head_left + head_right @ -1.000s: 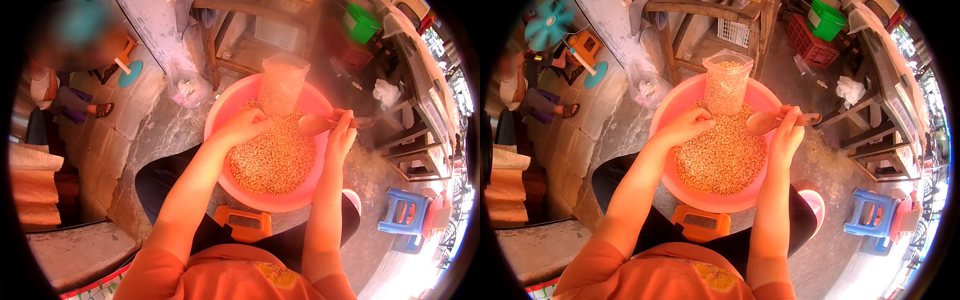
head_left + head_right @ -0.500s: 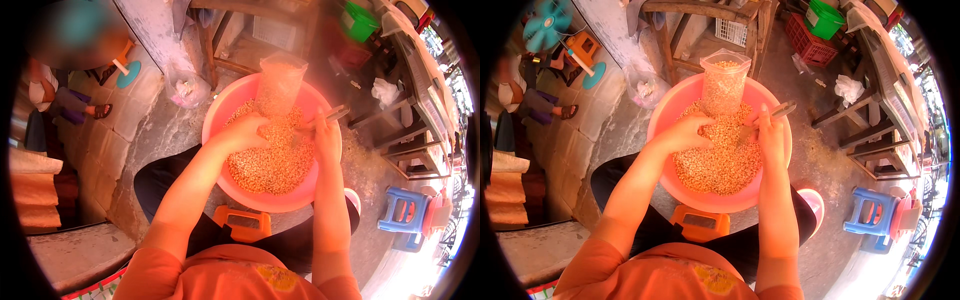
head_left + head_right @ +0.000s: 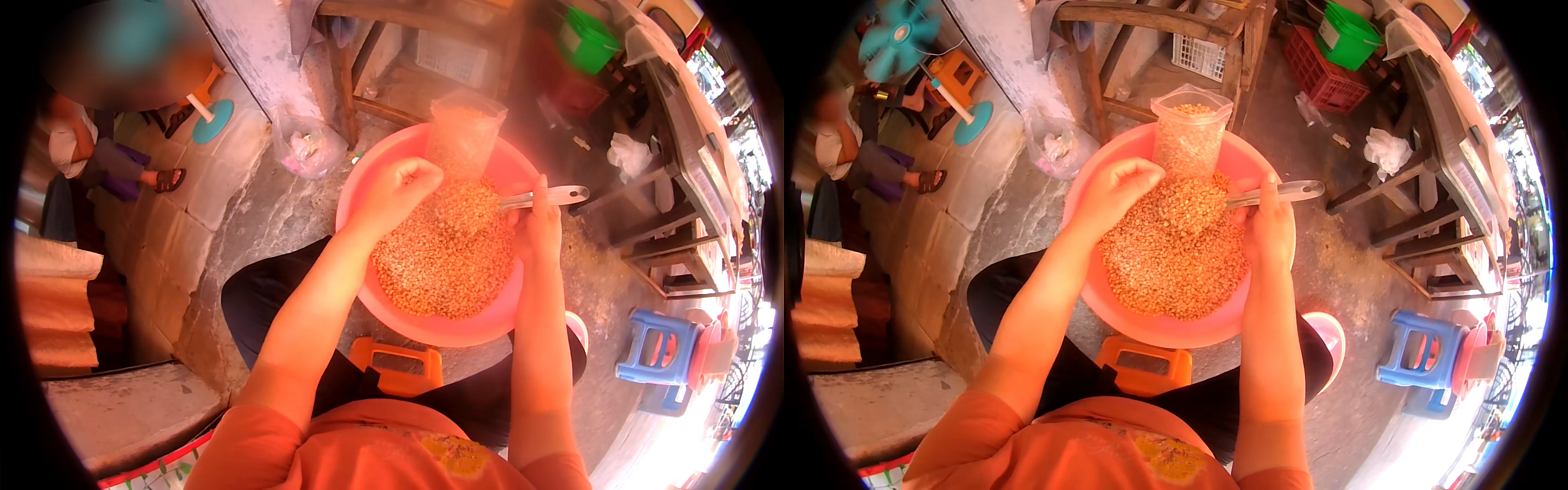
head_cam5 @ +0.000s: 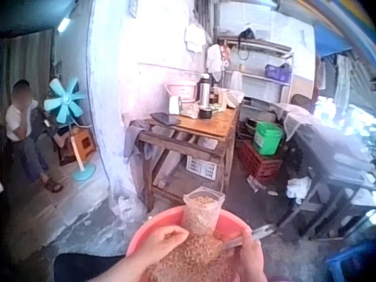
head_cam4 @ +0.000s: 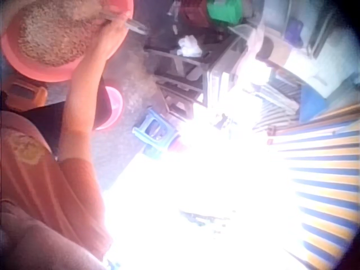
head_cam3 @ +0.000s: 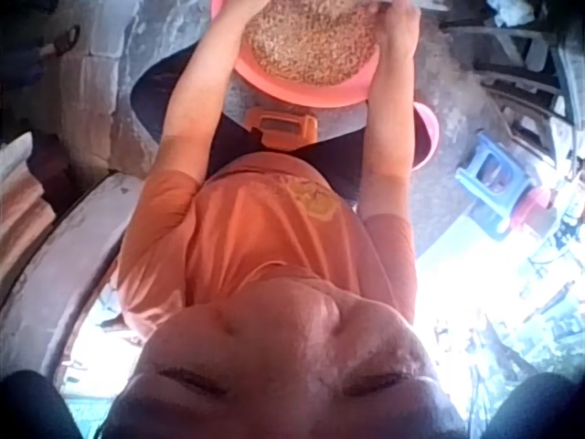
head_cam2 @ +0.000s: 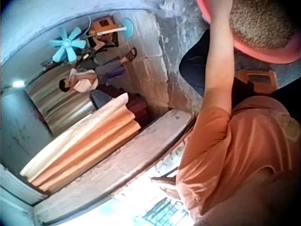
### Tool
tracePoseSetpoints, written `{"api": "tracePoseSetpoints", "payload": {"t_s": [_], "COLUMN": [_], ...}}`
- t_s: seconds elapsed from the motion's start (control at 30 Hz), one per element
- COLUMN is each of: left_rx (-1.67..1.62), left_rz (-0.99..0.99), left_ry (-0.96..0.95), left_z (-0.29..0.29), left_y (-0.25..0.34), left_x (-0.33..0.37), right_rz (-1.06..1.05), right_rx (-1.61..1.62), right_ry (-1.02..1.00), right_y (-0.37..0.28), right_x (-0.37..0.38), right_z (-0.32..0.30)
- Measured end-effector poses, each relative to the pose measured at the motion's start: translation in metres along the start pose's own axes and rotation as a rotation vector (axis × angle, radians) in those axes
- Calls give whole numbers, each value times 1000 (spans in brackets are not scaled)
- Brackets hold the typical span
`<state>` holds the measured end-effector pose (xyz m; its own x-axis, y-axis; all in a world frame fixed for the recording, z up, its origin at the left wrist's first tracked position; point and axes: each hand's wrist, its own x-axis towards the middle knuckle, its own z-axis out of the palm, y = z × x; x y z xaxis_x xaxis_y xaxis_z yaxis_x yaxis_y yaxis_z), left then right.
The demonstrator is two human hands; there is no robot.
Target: The person scoops peanuts from a large pink bowl into a plastic bag using a wooden spoon.
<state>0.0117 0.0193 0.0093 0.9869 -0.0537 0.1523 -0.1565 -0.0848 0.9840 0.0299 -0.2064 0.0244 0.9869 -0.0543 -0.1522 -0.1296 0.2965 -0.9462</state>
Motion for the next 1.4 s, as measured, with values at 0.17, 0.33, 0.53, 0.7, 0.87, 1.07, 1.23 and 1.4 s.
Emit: {"api": "tracePoseSetpoints", "payload": {"t_s": [0.17, 0.33, 0.53, 0.7, 0.87, 1.07, 1.23, 1.4], "left_rx": [137, 421, 499, 586, 669, 691, 710, 766], "left_rz": [-75, -153, -276, -263, -279, -322, -349, -356], "left_ry": [159, 90, 9, 1, -48, -112, -143, -168], "left_z": [-9, -2, 0, 1, -1, 1, -1, 4], "left_y": [-27, -25, -17, -14, -13, -5, -9, -10], "left_x": [9, 8, 8, 5, 6, 6, 5, 7], "right_rz": [-259, -489, -610, -638, -680, -639, -350, -321], "right_rx": [-348, -436, -978, -1205, -1172, -876, -1365, -1258], "right_ry": [-10, 43, 143, -29, -130, 51, -30, -114], "right_y": [-11, -20, -33, -19, -20, -40, -50, -17], "right_x": [-17, -26, -12, -26, -49, -48, -44, -45], "right_z": [11, 15, -4, -4, 21, 30, 17, 10]}}
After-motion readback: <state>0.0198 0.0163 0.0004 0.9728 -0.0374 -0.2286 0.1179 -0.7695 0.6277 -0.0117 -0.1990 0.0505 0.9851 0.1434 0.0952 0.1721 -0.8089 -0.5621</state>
